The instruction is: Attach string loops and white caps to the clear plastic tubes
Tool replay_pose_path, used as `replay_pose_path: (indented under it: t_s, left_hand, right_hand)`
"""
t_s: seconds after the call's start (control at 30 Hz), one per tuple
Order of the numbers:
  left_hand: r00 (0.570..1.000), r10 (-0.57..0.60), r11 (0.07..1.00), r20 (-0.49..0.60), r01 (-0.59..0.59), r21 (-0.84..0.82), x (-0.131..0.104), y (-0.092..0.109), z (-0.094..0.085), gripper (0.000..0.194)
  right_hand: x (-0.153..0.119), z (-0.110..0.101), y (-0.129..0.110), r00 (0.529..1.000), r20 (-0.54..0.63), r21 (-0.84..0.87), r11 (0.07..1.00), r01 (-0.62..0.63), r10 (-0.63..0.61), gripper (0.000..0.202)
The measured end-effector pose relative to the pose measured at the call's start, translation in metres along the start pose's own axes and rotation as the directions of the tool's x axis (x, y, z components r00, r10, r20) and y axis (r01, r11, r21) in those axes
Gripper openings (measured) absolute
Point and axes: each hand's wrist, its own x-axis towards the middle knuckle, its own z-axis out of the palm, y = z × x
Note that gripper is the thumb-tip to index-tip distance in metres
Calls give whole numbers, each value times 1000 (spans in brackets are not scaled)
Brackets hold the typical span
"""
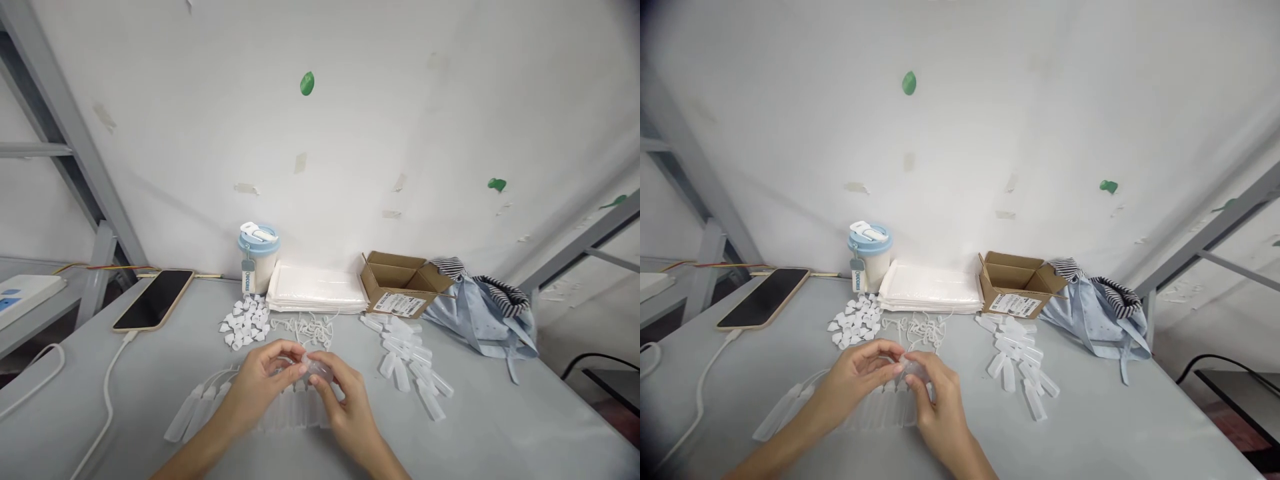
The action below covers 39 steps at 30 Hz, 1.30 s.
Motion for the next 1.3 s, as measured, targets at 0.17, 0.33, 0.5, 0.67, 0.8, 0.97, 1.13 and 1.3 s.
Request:
replay_pose_path:
  t_s: [0.17,0.33,0.5,0.67,0.8,0.97,1.13,1.3]
  left_hand:
    - [997,50,994,-54,-44,104,-2,2,1,19]
    - [988,97,969,-120,-67,237,-5,5,3,21]
    - [998,48,979,-34,-40,199,-8,10,4,20]
    - [999,46,984,29,-50,172,-9,12,3,24]
    - [998,43,982,46,-51,183,-9,13,1,20]
    - [993,82,978,80,-96,185,-7,13,0,19]
    - [996,87,973,-5,-84,214,-7,11,3,18]
    - [995,98,976,29,-101,192,-5,12,4,19]
  right_hand:
    - [3,2,-3,973,-1,327,919,-220,233,20]
    - [10,-5,-8,905,171,684,615,-393,388,27]
    - [9,-3,-11,854,312,762,428,-487,417,30]
    - [6,2,-12,859,320,742,459,-489,399,33]
    - [6,1,-13,894,262,703,562,-435,364,34]
    - [2,2,-11,957,90,446,848,-286,276,19]
    - [-7,9,2,969,-189,-85,986,144,-158,31]
    - [-8,12,3,965,-222,-116,986,118,-142,29]
